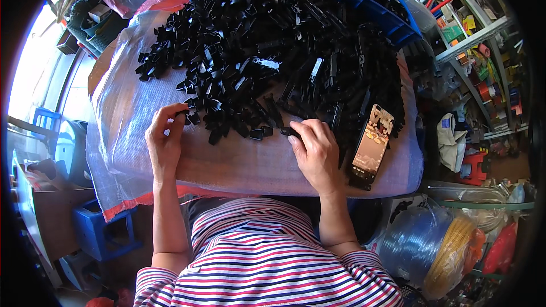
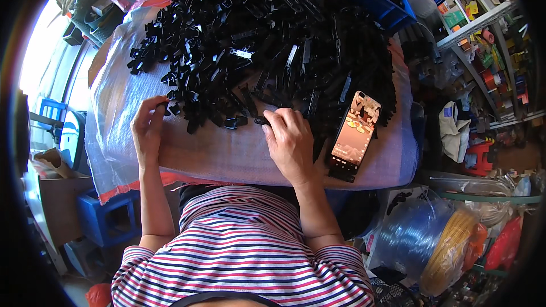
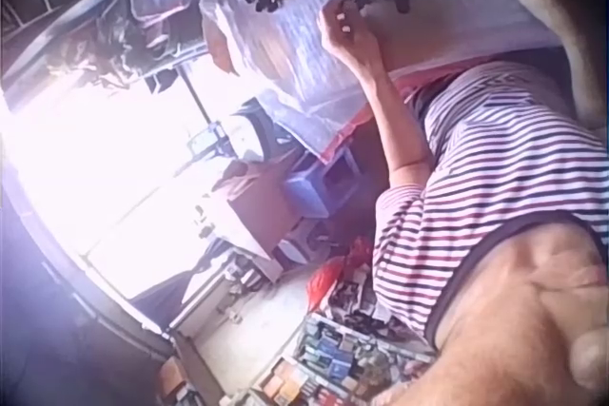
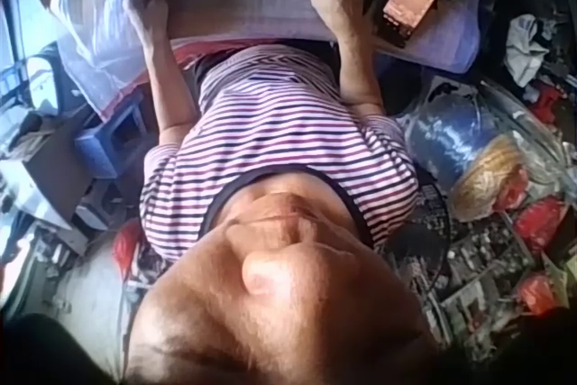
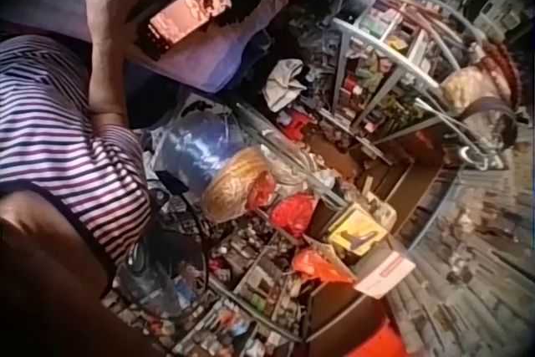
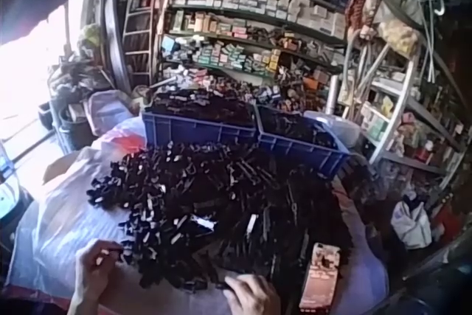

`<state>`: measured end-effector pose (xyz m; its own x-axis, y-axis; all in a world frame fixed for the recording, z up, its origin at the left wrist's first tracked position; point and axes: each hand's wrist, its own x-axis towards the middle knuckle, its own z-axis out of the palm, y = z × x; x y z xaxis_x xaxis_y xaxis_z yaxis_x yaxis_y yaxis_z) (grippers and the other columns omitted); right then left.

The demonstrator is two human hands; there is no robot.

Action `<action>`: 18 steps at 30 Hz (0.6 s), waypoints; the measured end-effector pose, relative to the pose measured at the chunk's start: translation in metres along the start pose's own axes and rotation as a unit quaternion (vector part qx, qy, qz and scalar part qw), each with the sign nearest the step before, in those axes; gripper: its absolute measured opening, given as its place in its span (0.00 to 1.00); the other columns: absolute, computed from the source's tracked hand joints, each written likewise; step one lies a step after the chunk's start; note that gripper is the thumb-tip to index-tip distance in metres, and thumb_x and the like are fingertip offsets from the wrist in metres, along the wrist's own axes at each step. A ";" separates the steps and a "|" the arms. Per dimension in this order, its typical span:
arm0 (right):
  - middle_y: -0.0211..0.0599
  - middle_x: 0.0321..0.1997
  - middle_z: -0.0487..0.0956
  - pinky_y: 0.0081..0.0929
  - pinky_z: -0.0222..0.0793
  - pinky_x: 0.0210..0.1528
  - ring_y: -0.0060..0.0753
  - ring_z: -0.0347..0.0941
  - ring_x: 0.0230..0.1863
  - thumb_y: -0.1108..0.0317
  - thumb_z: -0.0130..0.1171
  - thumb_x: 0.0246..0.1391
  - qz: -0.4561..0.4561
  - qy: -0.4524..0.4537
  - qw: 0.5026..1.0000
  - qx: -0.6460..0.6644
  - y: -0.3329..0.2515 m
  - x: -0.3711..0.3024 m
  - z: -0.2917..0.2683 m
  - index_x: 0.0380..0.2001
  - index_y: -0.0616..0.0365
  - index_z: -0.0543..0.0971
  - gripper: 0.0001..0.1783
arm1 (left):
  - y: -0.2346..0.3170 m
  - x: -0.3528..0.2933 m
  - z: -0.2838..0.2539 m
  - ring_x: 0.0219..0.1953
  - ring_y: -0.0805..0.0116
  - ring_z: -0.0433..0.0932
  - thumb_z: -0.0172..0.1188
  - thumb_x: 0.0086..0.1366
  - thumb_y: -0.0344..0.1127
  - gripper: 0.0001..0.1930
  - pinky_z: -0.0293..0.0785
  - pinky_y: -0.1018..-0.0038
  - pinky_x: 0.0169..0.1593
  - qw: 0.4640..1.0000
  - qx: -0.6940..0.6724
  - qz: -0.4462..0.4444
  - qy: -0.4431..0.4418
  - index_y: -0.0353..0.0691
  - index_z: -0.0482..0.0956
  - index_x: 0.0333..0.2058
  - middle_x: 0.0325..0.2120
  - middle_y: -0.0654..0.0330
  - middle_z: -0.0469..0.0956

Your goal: Assembling small black plastic components by snapping them together on a workbench.

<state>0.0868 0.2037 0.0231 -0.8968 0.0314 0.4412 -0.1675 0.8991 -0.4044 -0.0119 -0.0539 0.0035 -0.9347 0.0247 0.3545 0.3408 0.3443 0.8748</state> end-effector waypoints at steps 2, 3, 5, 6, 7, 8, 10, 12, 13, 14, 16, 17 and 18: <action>0.37 0.35 0.73 0.31 0.68 0.40 0.39 0.70 0.37 0.75 0.61 0.43 0.001 0.002 1.000 -0.003 0.001 -0.001 0.001 0.37 0.60 0.76 0.14 | 0.001 -0.001 -0.001 0.30 0.79 0.72 0.54 0.60 0.26 0.06 0.67 0.81 0.35 1.000 -0.004 -0.023 0.002 0.38 0.77 0.36 0.29 0.65 0.77; 0.37 0.35 0.73 0.31 0.68 0.40 0.39 0.70 0.37 0.75 0.61 0.43 0.001 0.004 1.000 -0.007 0.001 -0.001 0.001 0.37 0.61 0.76 0.14 | 0.001 -0.001 -0.001 0.30 0.79 0.72 0.54 0.60 0.26 0.06 0.67 0.81 0.35 1.000 -0.004 -0.024 0.001 0.38 0.77 0.36 0.29 0.65 0.77; 0.37 0.35 0.73 0.32 0.68 0.40 0.39 0.70 0.37 0.75 0.61 0.43 0.001 0.000 1.000 -0.004 0.000 0.000 0.000 0.37 0.61 0.76 0.14 | -0.002 -0.001 -0.002 0.30 0.80 0.72 0.54 0.62 0.28 0.05 0.67 0.82 0.34 0.998 -0.049 -0.044 -0.009 0.37 0.77 0.36 0.30 0.65 0.77; 0.37 0.35 0.73 0.32 0.68 0.40 0.39 0.70 0.37 0.75 0.61 0.43 0.001 -0.003 1.000 -0.001 0.001 0.000 -0.001 0.37 0.61 0.76 0.14 | -0.001 -0.001 -0.002 0.30 0.80 0.72 0.54 0.62 0.28 0.05 0.67 0.82 0.34 0.998 -0.049 -0.044 -0.010 0.37 0.77 0.36 0.30 0.65 0.77; 0.37 0.35 0.73 0.32 0.68 0.40 0.39 0.70 0.37 0.75 0.61 0.43 0.002 -0.003 1.000 -0.001 0.001 0.000 0.000 0.37 0.61 0.76 0.14 | 0.000 -0.002 -0.002 0.30 0.80 0.72 0.54 0.62 0.28 0.06 0.68 0.83 0.35 0.997 -0.051 -0.063 -0.015 0.37 0.77 0.36 0.30 0.66 0.77; 0.37 0.35 0.73 0.32 0.68 0.40 0.39 0.70 0.37 0.75 0.61 0.43 0.002 -0.001 1.000 0.000 0.001 0.000 0.001 0.37 0.61 0.76 0.14 | 0.000 -0.002 -0.002 0.30 0.80 0.72 0.53 0.62 0.28 0.06 0.68 0.83 0.35 0.995 -0.052 -0.083 -0.019 0.37 0.76 0.37 0.30 0.66 0.77; 0.37 0.35 0.73 0.32 0.68 0.40 0.39 0.70 0.37 0.75 0.61 0.43 0.003 0.001 1.000 0.002 0.001 -0.001 0.001 0.37 0.61 0.76 0.14 | -0.003 -0.002 0.000 0.30 0.80 0.72 0.54 0.62 0.28 0.06 0.68 0.83 0.35 0.996 -0.057 -0.068 -0.017 0.37 0.76 0.37 0.30 0.65 0.77; 0.37 0.35 0.73 0.32 0.68 0.40 0.39 0.70 0.37 0.74 0.61 0.43 -0.001 -0.001 1.000 0.006 0.001 0.000 0.000 0.36 0.61 0.76 0.14 | -0.004 -0.002 0.000 0.31 0.81 0.72 0.54 0.62 0.28 0.06 0.68 0.82 0.36 0.997 -0.062 -0.053 -0.014 0.37 0.76 0.37 0.30 0.65 0.77; 0.37 0.35 0.73 0.32 0.68 0.40 0.39 0.70 0.37 0.74 0.61 0.43 0.000 -0.001 1.000 0.006 0.001 -0.001 0.000 0.36 0.61 0.76 0.14 | -0.002 -0.002 0.000 0.31 0.81 0.72 0.54 0.61 0.27 0.06 0.68 0.82 0.36 0.997 -0.055 -0.058 -0.014 0.37 0.76 0.37 0.30 0.65 0.77; 0.37 0.35 0.73 0.32 0.68 0.41 0.39 0.70 0.37 0.74 0.61 0.43 0.001 0.001 1.000 0.003 0.000 -0.001 0.000 0.36 0.61 0.76 0.14 | -0.001 -0.002 0.000 0.31 0.81 0.72 0.54 0.61 0.27 0.06 0.69 0.82 0.37 0.997 -0.048 -0.063 -0.014 0.37 0.76 0.38 0.30 0.65 0.77; 0.37 0.35 0.73 0.32 0.68 0.41 0.39 0.70 0.37 0.74 0.61 0.42 0.002 0.003 1.000 0.000 0.000 -0.001 -0.001 0.36 0.61 0.76 0.14 | -0.001 -0.002 0.000 0.30 0.81 0.72 0.54 0.61 0.27 0.06 0.68 0.82 0.36 0.997 -0.050 -0.061 -0.016 0.37 0.76 0.37 0.29 0.65 0.77; 0.37 0.35 0.73 0.32 0.68 0.40 0.39 0.70 0.37 0.74 0.61 0.42 0.001 0.000 1.000 0.003 0.000 0.000 -0.001 0.36 0.61 0.76 0.14 | -0.001 -0.001 0.000 0.30 0.81 0.72 0.54 0.60 0.26 0.06 0.68 0.82 0.36 0.997 -0.054 -0.059 -0.018 0.37 0.76 0.37 0.29 0.65 0.77; 0.37 0.35 0.73 0.32 0.68 0.40 0.39 0.70 0.37 0.74 0.62 0.42 0.000 -0.003 1.000 0.005 0.000 0.000 -0.001 0.36 0.61 0.76 0.14 | -0.001 -0.001 0.000 0.30 0.81 0.72 0.54 0.60 0.26 0.06 0.68 0.82 0.36 0.997 -0.054 -0.060 -0.018 0.37 0.76 0.37 0.29 0.65 0.77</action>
<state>0.0871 0.2044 0.0241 -0.8997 0.0292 0.4356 -0.1711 0.8944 -0.4133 -0.0112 -0.0543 0.0018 -0.9717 0.0228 0.2351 0.2335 0.2446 0.9411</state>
